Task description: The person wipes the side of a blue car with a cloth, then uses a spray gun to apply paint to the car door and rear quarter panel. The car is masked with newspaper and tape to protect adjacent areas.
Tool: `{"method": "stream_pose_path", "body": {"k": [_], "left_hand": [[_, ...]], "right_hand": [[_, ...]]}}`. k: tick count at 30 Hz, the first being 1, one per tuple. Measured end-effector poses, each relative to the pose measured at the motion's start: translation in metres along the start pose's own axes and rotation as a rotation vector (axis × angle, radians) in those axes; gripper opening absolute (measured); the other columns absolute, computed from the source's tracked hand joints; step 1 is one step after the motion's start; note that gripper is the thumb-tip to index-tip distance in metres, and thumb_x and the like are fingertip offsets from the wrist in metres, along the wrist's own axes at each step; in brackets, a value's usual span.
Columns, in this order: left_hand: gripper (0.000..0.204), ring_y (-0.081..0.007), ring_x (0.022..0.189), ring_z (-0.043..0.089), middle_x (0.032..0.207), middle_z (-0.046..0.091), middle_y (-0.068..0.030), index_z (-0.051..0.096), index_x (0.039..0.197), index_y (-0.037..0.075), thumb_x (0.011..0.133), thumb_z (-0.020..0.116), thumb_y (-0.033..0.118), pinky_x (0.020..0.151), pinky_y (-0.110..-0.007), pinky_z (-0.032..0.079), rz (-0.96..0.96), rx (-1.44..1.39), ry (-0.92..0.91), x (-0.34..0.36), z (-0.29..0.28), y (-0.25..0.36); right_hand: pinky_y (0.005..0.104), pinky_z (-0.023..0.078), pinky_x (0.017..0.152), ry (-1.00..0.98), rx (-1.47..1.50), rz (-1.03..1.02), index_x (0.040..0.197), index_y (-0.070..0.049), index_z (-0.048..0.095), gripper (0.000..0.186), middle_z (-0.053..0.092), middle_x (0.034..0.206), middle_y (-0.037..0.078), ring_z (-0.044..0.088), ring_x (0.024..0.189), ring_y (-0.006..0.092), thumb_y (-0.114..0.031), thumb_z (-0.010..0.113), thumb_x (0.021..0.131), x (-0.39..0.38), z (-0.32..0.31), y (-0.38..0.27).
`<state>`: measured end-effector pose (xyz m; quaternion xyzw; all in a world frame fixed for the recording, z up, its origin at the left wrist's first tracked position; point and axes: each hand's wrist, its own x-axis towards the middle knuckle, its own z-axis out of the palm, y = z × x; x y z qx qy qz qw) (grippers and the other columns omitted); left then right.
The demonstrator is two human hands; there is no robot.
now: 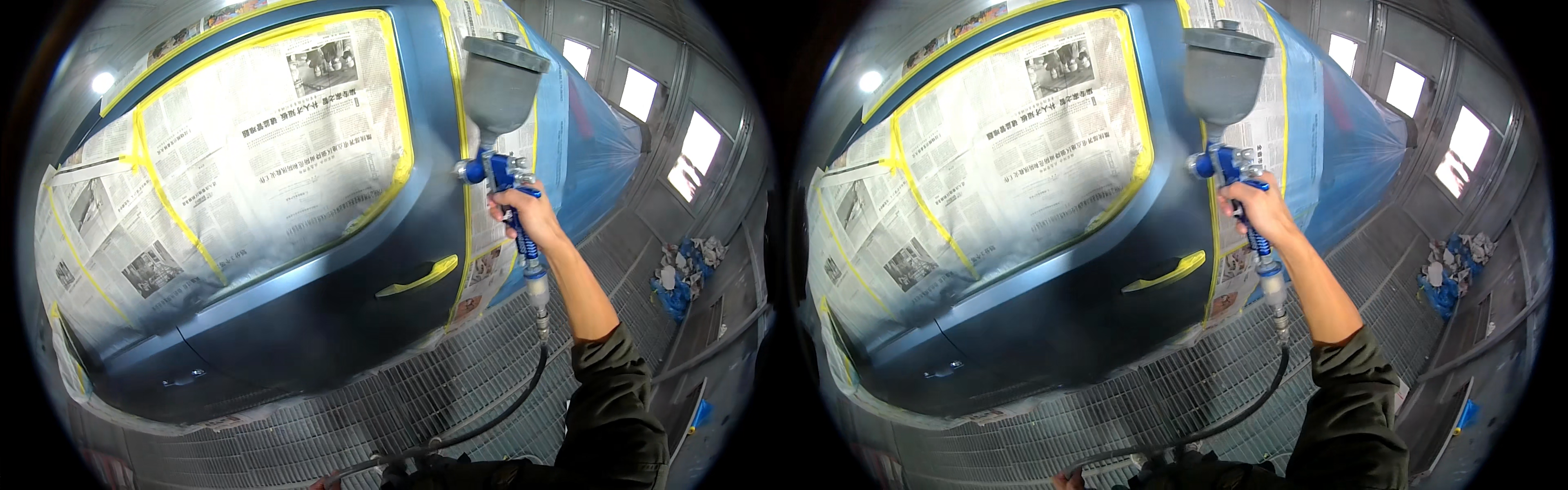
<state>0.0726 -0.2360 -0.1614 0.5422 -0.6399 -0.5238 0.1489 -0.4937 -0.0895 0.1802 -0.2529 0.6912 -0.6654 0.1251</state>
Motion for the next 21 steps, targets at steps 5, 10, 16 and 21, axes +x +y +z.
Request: {"method": "stream_pose_path", "body": {"k": [5,10,16,21], "left_hand": [[0.046,-0.0343,0.089,0.057,0.115,0.059,-0.022,0.057,0.124,-0.002,0.09,0.057,0.03,0.071,-0.046,0.048,0.143,0.214,-0.135,0.023,-0.008,-0.06],[0.027,-0.0263,0.065,0.053,0.073,0.057,-0.0152,0.059,0.082,-0.005,0.081,0.068,0.021,0.062,-0.04,0.043,0.057,0.428,-0.135,0.022,0.016,0.016],[0.027,-0.0285,0.081,0.065,0.081,0.067,-0.0118,0.067,0.093,0.005,0.077,0.072,0.026,0.071,-0.041,0.049,0.047,0.588,-0.794,0.043,0.053,-0.055],[0.047,-0.0256,0.11,0.059,0.118,0.063,-0.0101,0.063,0.123,0.011,0.079,0.068,0.026,0.096,-0.042,0.044,0.184,0.279,-1.357,0.062,0.125,-0.012]], "right_hand": [[0.0259,0.037,0.039,0.281,-0.206,-0.045,0.069,0.001,0.058,0.016,0.056,0.061,0.006,0.047,0.046,0.0125,-0.012,0.057,0.079,0.004,-0.032,0.004],[0.0308,0.055,0.046,0.352,-0.168,-0.112,0.105,0.008,0.059,0.032,0.064,0.096,0.016,0.066,0.081,0.0231,-0.011,0.054,0.08,-0.012,-0.041,0.015],[0.0317,0.061,0.048,0.047,0.138,0.005,0.131,0.01,0.043,0.051,0.061,0.115,0.024,0.066,0.097,0.0324,-0.01,0.048,0.083,-0.072,-0.023,0.017],[0.0362,0.062,0.05,-0.007,0.264,0.086,0.128,0.015,0.043,0.05,0.059,0.118,0.028,0.065,0.1,0.0358,-0.008,0.047,0.083,-0.115,-0.011,0.021]]}}
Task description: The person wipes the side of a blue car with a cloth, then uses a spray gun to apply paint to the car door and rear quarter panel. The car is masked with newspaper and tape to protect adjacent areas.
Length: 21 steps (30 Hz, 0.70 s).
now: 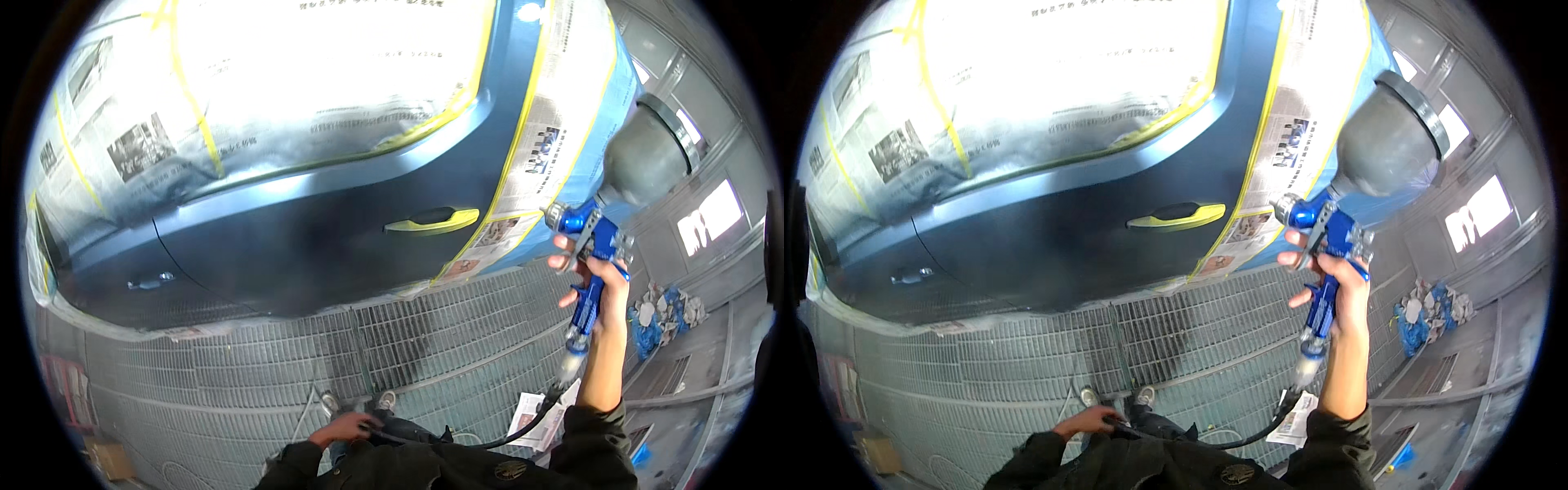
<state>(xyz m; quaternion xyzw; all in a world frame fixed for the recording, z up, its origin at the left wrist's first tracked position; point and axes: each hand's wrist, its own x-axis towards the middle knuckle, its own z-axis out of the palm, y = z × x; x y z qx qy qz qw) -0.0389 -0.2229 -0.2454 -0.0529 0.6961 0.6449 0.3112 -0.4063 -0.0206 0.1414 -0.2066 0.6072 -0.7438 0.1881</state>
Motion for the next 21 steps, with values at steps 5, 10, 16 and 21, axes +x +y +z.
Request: {"method": "stream_pose_path", "body": {"k": [5,10,16,21], "left_hand": [[0.044,-0.0189,0.111,0.058,0.122,0.062,-0.0091,0.053,0.131,0.002,0.091,0.065,0.017,0.096,-0.032,0.046,0.551,-0.521,0.011,0.075,0.008,0.222],[0.033,-0.0117,0.103,0.06,0.109,0.064,-0.0068,0.056,0.117,-0.005,0.089,0.067,0.008,0.089,-0.025,0.048,0.583,-0.864,-0.007,0.106,0.023,0.31],[0.03,-0.0088,0.089,0.058,0.099,0.065,-0.004,0.059,0.114,-0.006,0.091,0.067,0.012,0.077,-0.024,0.047,0.639,-0.703,0.117,0.109,0.023,0.301],[0.039,-0.0088,0.088,0.057,0.099,0.065,-0.0045,0.057,0.124,-0.003,0.093,0.064,0.02,0.077,-0.024,0.047,0.565,-0.776,0.051,0.103,0.016,0.299]], "right_hand": [[0.0399,0.063,0.052,0.018,0.12,0.035,0.123,0.014,0.045,0.05,0.057,0.12,0.031,0.063,0.099,0.0355,-0.01,0.052,0.08,-0.023,0.026,0.03],[0.038,0.061,0.056,0.043,0.187,0.0,0.127,0.007,0.045,0.052,0.057,0.12,0.029,0.061,0.1,0.0325,-0.014,0.055,0.081,-0.038,0.036,0.052],[0.0424,0.064,0.06,-0.023,0.275,0.003,0.129,0.011,0.042,0.055,0.056,0.118,0.027,0.055,0.114,0.0414,-0.023,0.054,0.087,-0.042,0.031,0.061],[0.0397,0.063,0.059,-0.023,0.368,0.027,0.129,0.01,0.04,0.051,0.053,0.124,0.027,0.057,0.112,0.0402,-0.018,0.053,0.089,-0.034,0.041,0.055]]}}
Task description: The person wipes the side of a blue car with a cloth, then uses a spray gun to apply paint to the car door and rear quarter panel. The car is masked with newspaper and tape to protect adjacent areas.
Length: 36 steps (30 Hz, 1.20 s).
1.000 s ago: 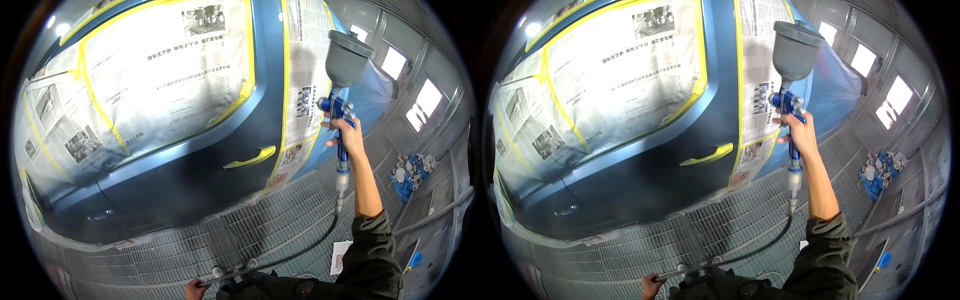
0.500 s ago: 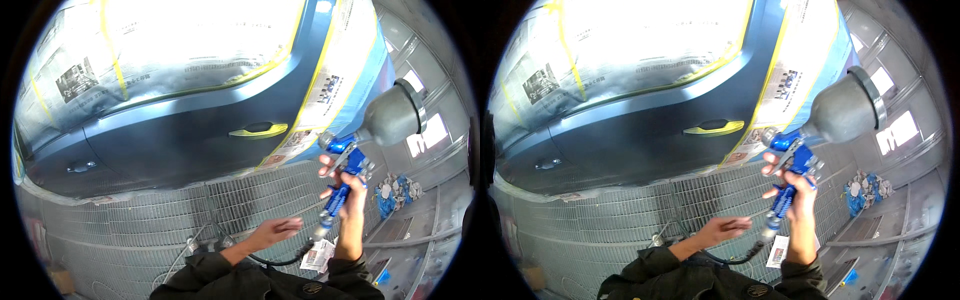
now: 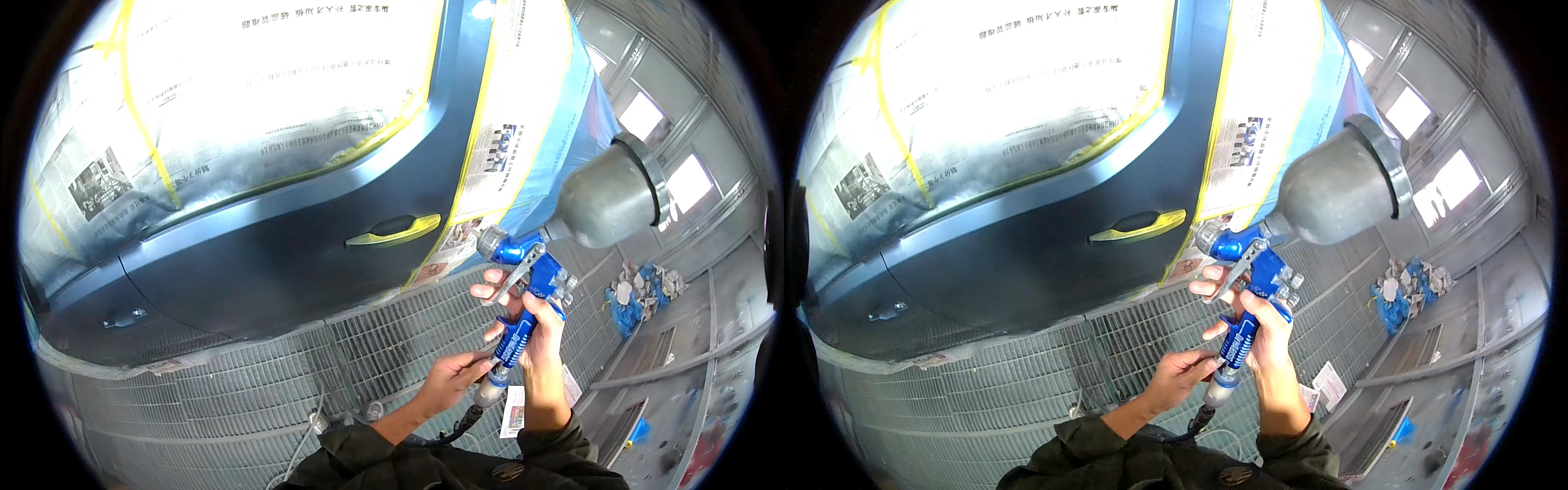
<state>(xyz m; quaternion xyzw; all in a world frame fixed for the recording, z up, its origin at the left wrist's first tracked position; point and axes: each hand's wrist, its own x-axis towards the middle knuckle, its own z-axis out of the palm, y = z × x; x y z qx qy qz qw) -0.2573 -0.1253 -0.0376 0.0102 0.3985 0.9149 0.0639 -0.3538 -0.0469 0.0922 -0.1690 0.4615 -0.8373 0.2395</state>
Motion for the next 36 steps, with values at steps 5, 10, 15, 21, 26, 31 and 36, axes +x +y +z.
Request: {"method": "stream_pose_path", "body": {"k": [5,10,15,21,26,31,36], "left_hand": [[0.05,-0.0145,0.097,0.057,0.106,0.065,-0.0058,0.055,0.13,0.006,0.088,0.069,0.027,0.082,-0.033,0.046,-0.083,0.238,-0.321,-0.036,-0.052,-0.064],[0.039,-0.027,0.092,0.06,0.09,0.063,-0.0092,0.067,0.098,0.011,0.082,0.07,0.047,0.075,-0.04,0.046,-0.203,1.124,-0.382,-0.147,-0.199,-0.15],[0.037,-0.0345,0.088,0.062,0.085,0.065,-0.0111,0.07,0.089,0.013,0.08,0.068,0.049,0.072,-0.048,0.049,-0.743,1.432,0.001,-0.269,-0.304,-0.182],[0.032,-0.0352,0.088,0.063,0.084,0.067,-0.0118,0.071,0.084,0.014,0.083,0.065,0.046,0.072,-0.051,0.05,-0.882,1.48,0.34,-0.295,-0.286,-0.169],[0.027,-0.0361,0.081,0.064,0.077,0.067,-0.0118,0.07,0.085,0.014,0.079,0.068,0.04,0.07,-0.048,0.051,-0.632,1.474,0.526,-0.289,-0.246,-0.153],[0.025,-0.0393,0.071,0.063,0.071,0.064,-0.0175,0.067,0.079,0.01,0.076,0.071,0.035,0.063,-0.049,0.05,-0.465,1.408,0.693,-0.297,-0.225,-0.15],[0.032,-0.0406,0.062,0.059,0.063,0.059,-0.0195,0.063,0.067,0.005,0.08,0.071,0.034,0.056,-0.046,0.046,-0.321,1.198,0.857,-0.319,-0.203,-0.125]], "right_hand": [[0.0336,0.061,0.047,0.179,-0.261,-0.124,0.127,0.009,0.043,0.044,0.06,0.11,0.023,0.064,0.095,0.0307,-0.009,0.048,0.086,0.029,0.017,-0.023],[0.03,0.059,0.046,0.11,-0.429,-0.117,0.122,0.009,0.05,0.041,0.063,0.106,0.02,0.066,0.088,0.0261,-0.002,0.05,0.083,0.073,0.032,-0.036],[0.0259,0.053,0.042,-0.071,-0.366,0.015,0.099,0.009,0.061,0.026,0.064,0.082,0.017,0.064,0.067,0.0202,-0.009,0.053,0.082,0.106,0.057,-0.032],[0.022,0.036,0.036,0.154,-0.635,-0.118,0.084,0.004,0.06,0.013,0.057,0.063,0.009,0.05,0.048,0.0114,-0.009,0.058,0.08,0.133,0.02,-0.049],[0.0248,0.037,0.039,0.431,-1.019,-0.267,0.079,0.0,0.06,0.013,0.056,0.061,0.003,0.047,0.045,0.0101,-0.013,0.057,0.08,0.133,-0.011,-0.08],[0.0237,0.036,0.039,0.244,-0.943,-0.12,0.08,-0.001,0.059,0.013,0.054,0.061,0.002,0.045,0.046,0.0088,-0.014,0.058,0.081,0.128,0.002,-0.073],[0.0231,0.035,0.037,0.088,-0.823,-0.01,0.081,0.001,0.06,0.013,0.055,0.062,0.006,0.046,0.046,0.009,-0.011,0.059,0.079,0.117,0.048,-0.037]]}}
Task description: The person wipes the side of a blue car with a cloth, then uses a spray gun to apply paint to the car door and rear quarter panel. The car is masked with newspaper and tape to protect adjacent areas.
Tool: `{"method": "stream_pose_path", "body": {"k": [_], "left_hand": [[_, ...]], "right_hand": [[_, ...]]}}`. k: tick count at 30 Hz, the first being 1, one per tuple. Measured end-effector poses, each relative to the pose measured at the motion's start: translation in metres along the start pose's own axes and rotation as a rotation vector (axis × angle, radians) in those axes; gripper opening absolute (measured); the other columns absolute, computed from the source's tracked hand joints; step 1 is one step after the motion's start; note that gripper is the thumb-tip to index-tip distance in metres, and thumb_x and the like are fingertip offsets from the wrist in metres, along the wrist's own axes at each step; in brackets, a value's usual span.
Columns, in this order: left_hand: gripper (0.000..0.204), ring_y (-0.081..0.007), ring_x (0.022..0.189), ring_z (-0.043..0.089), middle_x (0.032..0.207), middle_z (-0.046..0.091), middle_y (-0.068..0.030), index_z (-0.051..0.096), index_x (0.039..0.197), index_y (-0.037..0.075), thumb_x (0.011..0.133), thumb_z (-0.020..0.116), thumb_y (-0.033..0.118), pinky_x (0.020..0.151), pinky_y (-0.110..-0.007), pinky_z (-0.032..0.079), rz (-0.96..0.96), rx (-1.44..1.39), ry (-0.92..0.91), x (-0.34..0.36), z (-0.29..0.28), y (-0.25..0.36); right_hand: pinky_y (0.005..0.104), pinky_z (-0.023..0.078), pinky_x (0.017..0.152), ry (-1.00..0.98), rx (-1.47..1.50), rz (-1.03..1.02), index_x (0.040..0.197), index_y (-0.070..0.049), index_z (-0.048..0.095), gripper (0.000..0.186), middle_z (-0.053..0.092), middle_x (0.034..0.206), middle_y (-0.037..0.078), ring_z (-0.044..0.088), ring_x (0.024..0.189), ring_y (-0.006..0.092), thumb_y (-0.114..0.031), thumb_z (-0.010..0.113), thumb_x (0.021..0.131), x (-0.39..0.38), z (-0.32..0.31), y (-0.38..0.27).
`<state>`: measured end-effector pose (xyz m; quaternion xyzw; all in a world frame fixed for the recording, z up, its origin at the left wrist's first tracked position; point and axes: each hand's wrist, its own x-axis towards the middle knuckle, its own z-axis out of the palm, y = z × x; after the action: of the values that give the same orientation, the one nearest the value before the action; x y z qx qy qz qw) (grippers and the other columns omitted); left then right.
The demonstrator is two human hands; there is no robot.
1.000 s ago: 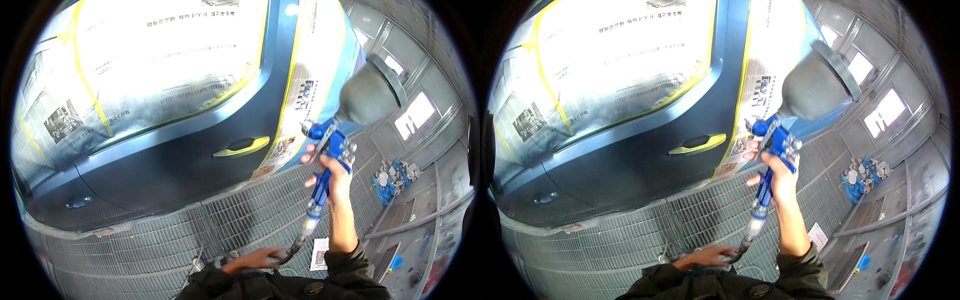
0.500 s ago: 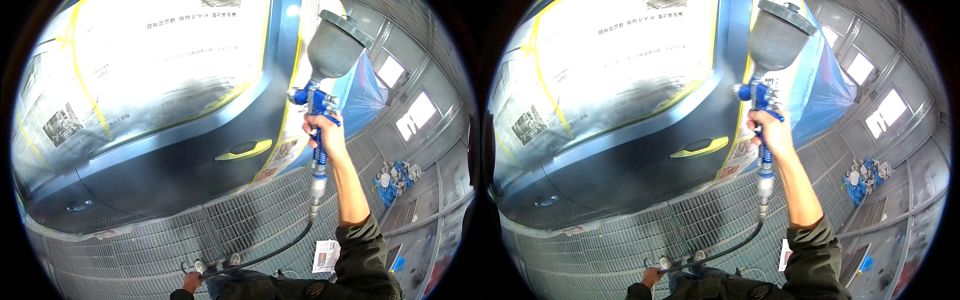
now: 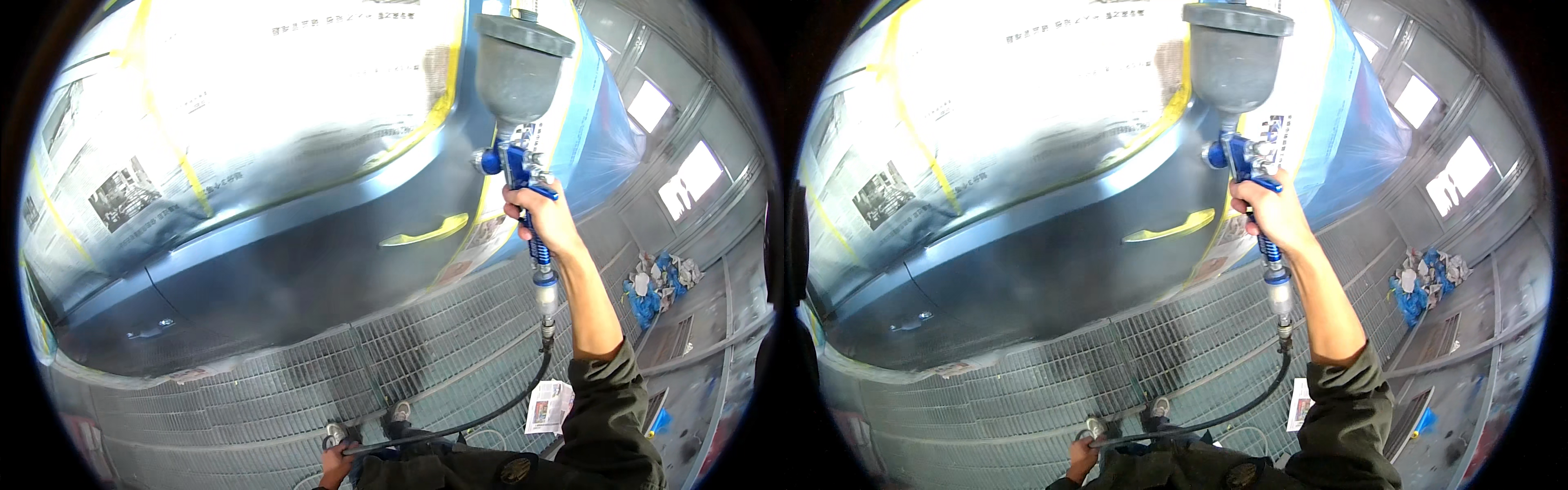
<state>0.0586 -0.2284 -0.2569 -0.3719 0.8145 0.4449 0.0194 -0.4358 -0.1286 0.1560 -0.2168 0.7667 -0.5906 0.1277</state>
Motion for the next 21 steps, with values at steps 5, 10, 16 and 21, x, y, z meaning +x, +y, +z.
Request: {"method": "stream_pose_path", "body": {"k": [5,10,16,21], "left_hand": [[0.036,-0.0408,0.051,0.05,0.055,0.051,-0.022,0.063,0.064,0.002,0.083,0.07,0.032,0.049,-0.044,0.038,-0.142,-0.048,0.146,-0.03,-0.034,-0.053],[0.047,-0.0415,0.049,0.037,0.05,0.042,-0.0225,0.054,0.058,-0.002,0.087,0.067,0.032,0.047,-0.043,0.034,-0.184,-0.132,0.362,-0.066,-0.079,-0.098],[0.052,-0.018,0.049,0.031,0.048,0.034,-0.014,0.048,0.056,-0.002,0.088,0.066,0.034,0.046,-0.039,0.029,-0.325,-0.193,0.574,-0.107,-0.128,-0.146],[0.054,-0.0089,0.055,0.028,0.051,0.029,-0.0027,0.044,0.054,0.0,0.091,0.064,0.034,0.046,-0.033,0.023,-0.409,-0.2,0.661,-0.137,-0.167,-0.155]], "right_hand": [[0.0238,0.035,0.037,-0.082,0.032,0.036,0.082,0.0,0.057,0.009,0.052,0.061,0.004,0.045,0.048,0.0091,-0.008,0.057,0.079,-0.017,0.078,-0.012],[0.0238,0.036,0.04,-0.146,0.043,0.118,0.079,-0.005,0.053,0.005,0.05,0.061,0.002,0.043,0.048,0.0084,-0.009,0.054,0.077,-0.04,0.16,-0.022],[0.0229,0.034,0.037,-0.302,0.199,0.079,0.084,0.0,0.056,0.008,0.051,0.063,0.005,0.046,0.051,0.0095,-0.004,0.056,0.077,-0.078,0.265,-0.031],[0.0206,0.033,0.041,-0.445,0.281,0.044,0.087,-0.003,0.056,0.006,0.051,0.065,0.001,0.045,0.054,0.0052,-0.006,0.059,0.083,-0.109,0.347,-0.04]]}}
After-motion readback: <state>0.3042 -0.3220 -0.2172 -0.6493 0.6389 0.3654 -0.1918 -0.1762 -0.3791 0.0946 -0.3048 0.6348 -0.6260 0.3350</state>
